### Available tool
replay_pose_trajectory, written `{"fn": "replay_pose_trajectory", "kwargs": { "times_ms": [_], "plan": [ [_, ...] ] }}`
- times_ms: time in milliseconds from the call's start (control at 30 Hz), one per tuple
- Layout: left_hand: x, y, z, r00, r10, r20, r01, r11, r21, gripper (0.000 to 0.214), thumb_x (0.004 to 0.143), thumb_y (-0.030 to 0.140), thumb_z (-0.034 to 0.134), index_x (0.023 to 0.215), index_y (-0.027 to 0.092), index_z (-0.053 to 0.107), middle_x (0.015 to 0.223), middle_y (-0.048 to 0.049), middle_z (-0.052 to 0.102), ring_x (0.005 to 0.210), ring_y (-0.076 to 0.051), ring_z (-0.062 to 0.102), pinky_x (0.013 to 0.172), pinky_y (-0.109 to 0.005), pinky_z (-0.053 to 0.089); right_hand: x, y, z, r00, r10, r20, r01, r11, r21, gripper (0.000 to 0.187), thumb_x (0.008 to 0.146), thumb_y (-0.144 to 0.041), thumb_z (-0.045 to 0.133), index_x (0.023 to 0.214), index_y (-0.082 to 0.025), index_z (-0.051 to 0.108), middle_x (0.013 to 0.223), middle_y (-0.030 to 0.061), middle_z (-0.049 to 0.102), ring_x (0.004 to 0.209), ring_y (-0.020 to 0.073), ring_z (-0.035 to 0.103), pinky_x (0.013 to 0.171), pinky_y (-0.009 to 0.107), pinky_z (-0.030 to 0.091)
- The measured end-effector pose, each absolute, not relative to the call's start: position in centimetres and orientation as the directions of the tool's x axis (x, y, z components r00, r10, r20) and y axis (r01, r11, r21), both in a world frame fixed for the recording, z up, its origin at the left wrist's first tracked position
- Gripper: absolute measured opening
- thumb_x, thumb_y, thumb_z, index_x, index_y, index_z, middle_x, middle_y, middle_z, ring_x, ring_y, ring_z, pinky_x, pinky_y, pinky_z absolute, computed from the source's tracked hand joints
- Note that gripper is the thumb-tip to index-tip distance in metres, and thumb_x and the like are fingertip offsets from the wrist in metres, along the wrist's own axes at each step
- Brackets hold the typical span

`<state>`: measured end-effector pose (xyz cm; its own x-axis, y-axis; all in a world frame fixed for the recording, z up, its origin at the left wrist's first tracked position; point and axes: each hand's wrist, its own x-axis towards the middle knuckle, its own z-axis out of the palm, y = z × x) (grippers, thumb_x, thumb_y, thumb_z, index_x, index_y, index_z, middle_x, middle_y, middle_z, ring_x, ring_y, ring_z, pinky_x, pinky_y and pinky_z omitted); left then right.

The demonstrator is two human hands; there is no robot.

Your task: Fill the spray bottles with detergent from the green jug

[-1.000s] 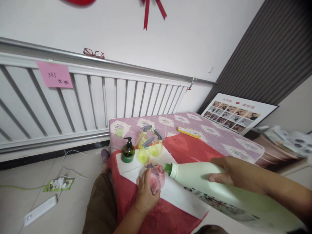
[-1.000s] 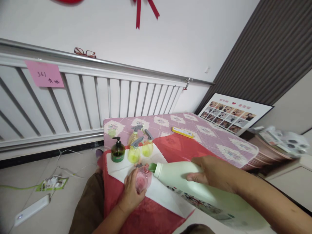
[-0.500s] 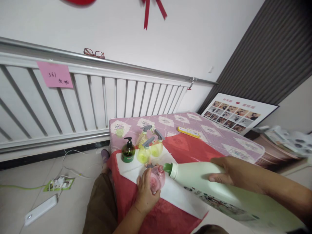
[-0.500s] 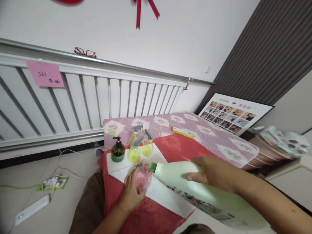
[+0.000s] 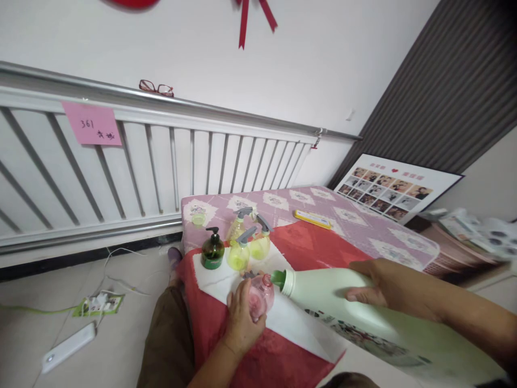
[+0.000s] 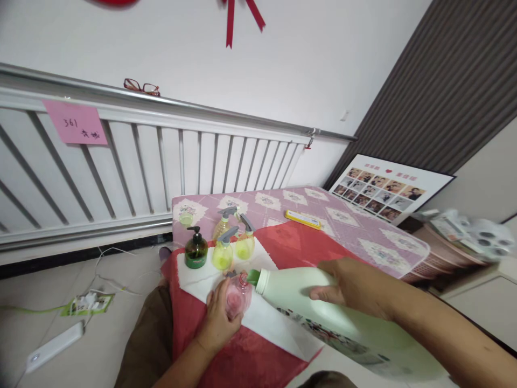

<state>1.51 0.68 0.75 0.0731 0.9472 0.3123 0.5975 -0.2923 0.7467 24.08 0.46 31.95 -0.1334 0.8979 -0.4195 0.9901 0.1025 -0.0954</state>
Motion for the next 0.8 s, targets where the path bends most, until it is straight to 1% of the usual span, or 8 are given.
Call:
{"fn": "replay_pose_trajectory", "kwargs": {
  "times_ms": [333, 667, 800],
  "plan": [
    [1.52, 0.72, 0.65, 0.083, 0.948, 0.306, 0.585, -0.295, 0.755, 0.083, 0.067, 0.019, 0.055, 0.143, 0.014, 0.025, 0.148, -0.0163, 0.04, 0.138, -0.029, 0.036, 0.116, -0.052, 0.023, 23.94, 0.45, 32.05, -0.135, 0.901, -0.412, 0.99, 0.108, -0.089, 0.04, 0.081, -0.058, 0.053, 0.083, -0.019, 0.059, 0.085, 0.0088, 0.07, 0.078, 0.027, 0.064, 0.065, 0.033, 0.044],
    [1.43, 0.74, 0.88, 0.08, 0.945, 0.317, 0.582, -0.303, 0.755, 0.082, 0.067, 0.019, 0.055, 0.143, 0.013, 0.025, 0.149, -0.0162, 0.04, 0.138, -0.029, 0.036, 0.115, -0.05, 0.025, 23.85, 0.44, 32.15, -0.132, 0.902, -0.41, 0.989, 0.093, -0.115, 0.04, 0.08, -0.059, 0.054, 0.082, -0.019, 0.06, 0.085, 0.0086, 0.07, 0.078, 0.0263, 0.064, 0.064, 0.032, 0.044],
    [1.44, 0.72, 0.78, 0.085, 0.943, 0.321, 0.581, -0.309, 0.753, 0.083, 0.067, 0.019, 0.056, 0.143, 0.013, 0.025, 0.149, -0.0171, 0.039, 0.138, -0.03, 0.035, 0.115, -0.052, 0.025, 23.9, 0.43, 32.14, -0.141, 0.905, -0.401, 0.988, 0.103, -0.115, 0.04, 0.08, -0.058, 0.053, 0.083, -0.019, 0.06, 0.087, 0.0095, 0.071, 0.078, 0.0267, 0.064, 0.064, 0.032, 0.044]
  ]
}}
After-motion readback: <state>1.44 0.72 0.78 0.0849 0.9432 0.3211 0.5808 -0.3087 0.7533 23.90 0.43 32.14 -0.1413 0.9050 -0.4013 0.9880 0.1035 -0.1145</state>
